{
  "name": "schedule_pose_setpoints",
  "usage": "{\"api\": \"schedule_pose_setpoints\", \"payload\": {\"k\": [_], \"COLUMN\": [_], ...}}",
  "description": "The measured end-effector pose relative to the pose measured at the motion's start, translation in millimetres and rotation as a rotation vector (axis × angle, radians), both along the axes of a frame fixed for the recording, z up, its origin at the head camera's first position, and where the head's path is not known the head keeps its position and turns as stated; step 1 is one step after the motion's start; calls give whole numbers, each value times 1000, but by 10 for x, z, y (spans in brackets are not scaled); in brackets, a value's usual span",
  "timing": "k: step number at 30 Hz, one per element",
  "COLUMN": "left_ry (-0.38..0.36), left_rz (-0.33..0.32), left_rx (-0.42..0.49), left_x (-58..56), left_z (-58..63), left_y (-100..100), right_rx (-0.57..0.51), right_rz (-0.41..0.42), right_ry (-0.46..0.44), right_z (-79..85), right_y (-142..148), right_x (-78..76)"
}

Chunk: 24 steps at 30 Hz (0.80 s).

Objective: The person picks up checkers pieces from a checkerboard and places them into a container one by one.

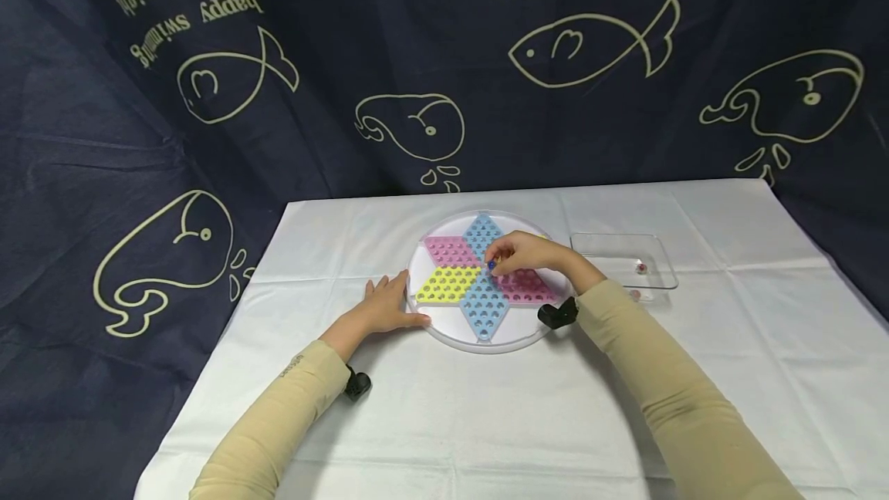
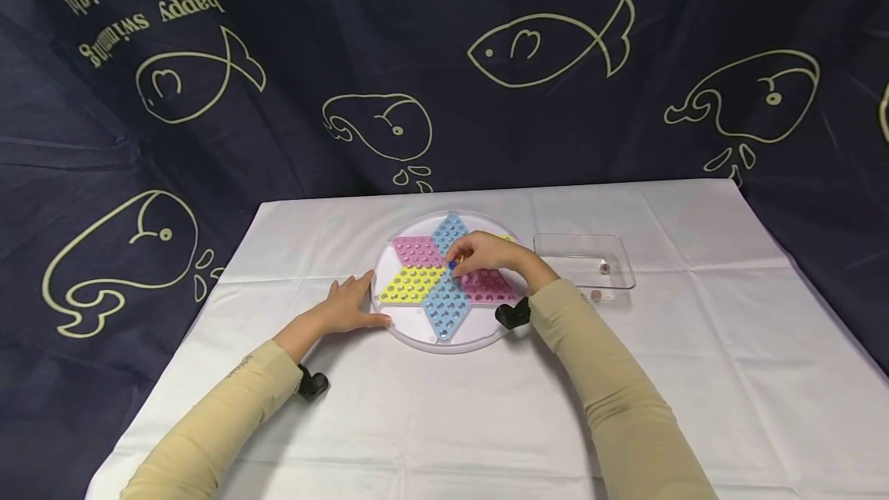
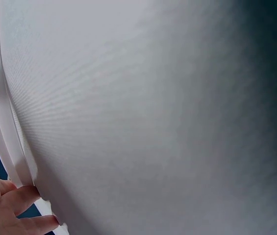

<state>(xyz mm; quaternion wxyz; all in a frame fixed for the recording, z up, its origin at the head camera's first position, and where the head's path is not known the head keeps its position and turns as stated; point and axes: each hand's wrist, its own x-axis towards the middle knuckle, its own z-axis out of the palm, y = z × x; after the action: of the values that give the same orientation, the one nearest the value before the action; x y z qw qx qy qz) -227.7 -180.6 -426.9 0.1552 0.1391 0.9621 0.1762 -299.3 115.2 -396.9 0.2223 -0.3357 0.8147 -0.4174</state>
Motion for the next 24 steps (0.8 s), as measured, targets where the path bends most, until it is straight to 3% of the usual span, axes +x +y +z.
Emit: {"api": "schedule_pose_setpoints", "payload": {"k": [24], "left_ry": [-5], "left_rz": [11], "left_rx": [-21], "left_x": [-8], "left_z": [-21], "left_y": [9], "right_rx": [16], "right_rz": [-130], "right_ry": [-12], "right_z": [208], "right_y": [398], "right_x": [-35]}}
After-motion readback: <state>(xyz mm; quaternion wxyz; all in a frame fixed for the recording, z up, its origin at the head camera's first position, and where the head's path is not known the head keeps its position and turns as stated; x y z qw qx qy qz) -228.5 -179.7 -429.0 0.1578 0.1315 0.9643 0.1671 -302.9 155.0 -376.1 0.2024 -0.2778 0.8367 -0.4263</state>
